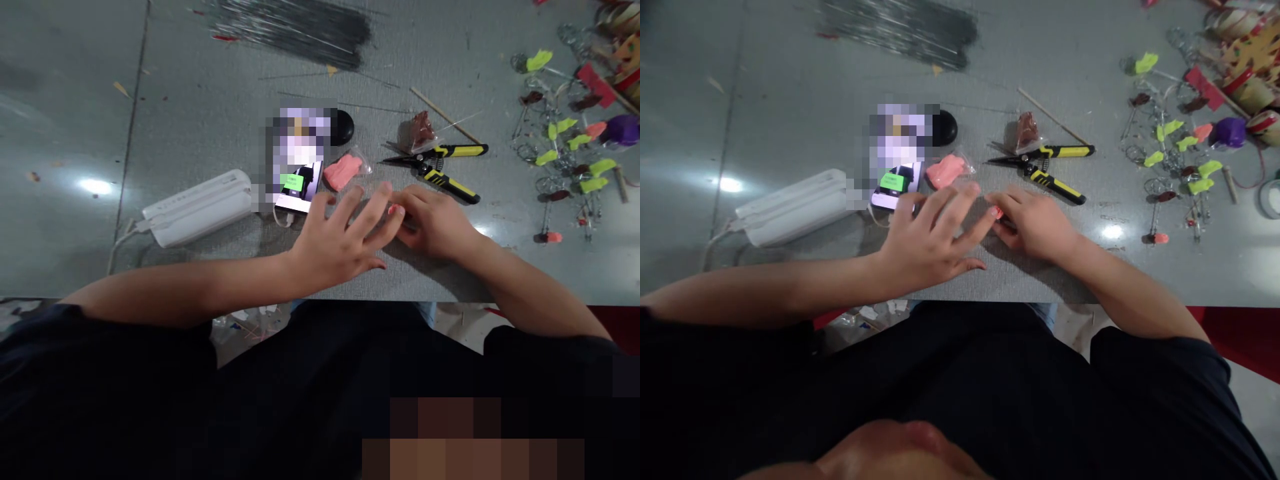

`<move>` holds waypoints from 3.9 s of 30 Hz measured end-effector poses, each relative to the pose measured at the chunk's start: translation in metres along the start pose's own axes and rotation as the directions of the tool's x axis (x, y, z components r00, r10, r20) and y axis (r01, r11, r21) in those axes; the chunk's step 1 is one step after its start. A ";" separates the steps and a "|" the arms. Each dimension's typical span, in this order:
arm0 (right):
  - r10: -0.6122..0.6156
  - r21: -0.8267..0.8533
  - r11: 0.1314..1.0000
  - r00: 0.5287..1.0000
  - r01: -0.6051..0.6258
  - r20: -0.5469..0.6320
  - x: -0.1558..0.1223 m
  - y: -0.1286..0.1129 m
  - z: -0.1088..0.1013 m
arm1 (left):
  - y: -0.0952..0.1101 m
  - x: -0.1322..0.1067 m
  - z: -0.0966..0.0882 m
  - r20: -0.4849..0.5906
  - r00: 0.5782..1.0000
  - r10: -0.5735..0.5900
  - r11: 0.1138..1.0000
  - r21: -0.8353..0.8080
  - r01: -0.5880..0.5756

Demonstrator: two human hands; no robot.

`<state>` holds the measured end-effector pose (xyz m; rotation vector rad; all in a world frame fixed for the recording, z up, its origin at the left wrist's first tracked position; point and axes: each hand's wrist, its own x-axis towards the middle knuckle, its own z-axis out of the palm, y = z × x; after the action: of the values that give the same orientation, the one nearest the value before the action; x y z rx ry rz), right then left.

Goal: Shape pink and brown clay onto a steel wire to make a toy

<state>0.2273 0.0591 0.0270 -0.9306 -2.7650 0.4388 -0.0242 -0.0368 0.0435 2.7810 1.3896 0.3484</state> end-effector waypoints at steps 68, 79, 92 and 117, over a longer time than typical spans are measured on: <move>0.196 0.011 0.980 0.980 -0.196 0.040 0.001 0.017 -0.006 | -0.036 0.015 0.046 -0.283 0.947 -0.149 0.949 -0.312 0.057; 0.244 0.125 0.960 0.968 -0.250 0.059 -0.007 -0.012 -0.004 | -0.039 0.017 0.043 -0.393 0.911 -0.124 0.983 -0.175 0.058; 0.254 0.300 0.917 0.965 -0.262 0.064 -0.012 -0.028 -0.010 | -0.052 0.013 0.062 -0.559 0.827 -0.051 0.946 -0.292 -0.139; -0.047 0.200 0.973 0.950 0.113 -0.308 0.023 -0.007 0.038 | -0.009 0.008 0.023 -0.676 0.614 0.408 0.711 -0.187 -0.678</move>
<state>0.1949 0.0595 -0.0044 -0.7582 -2.4121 0.5227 -0.0218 -0.0231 0.0213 2.7085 0.2721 1.4556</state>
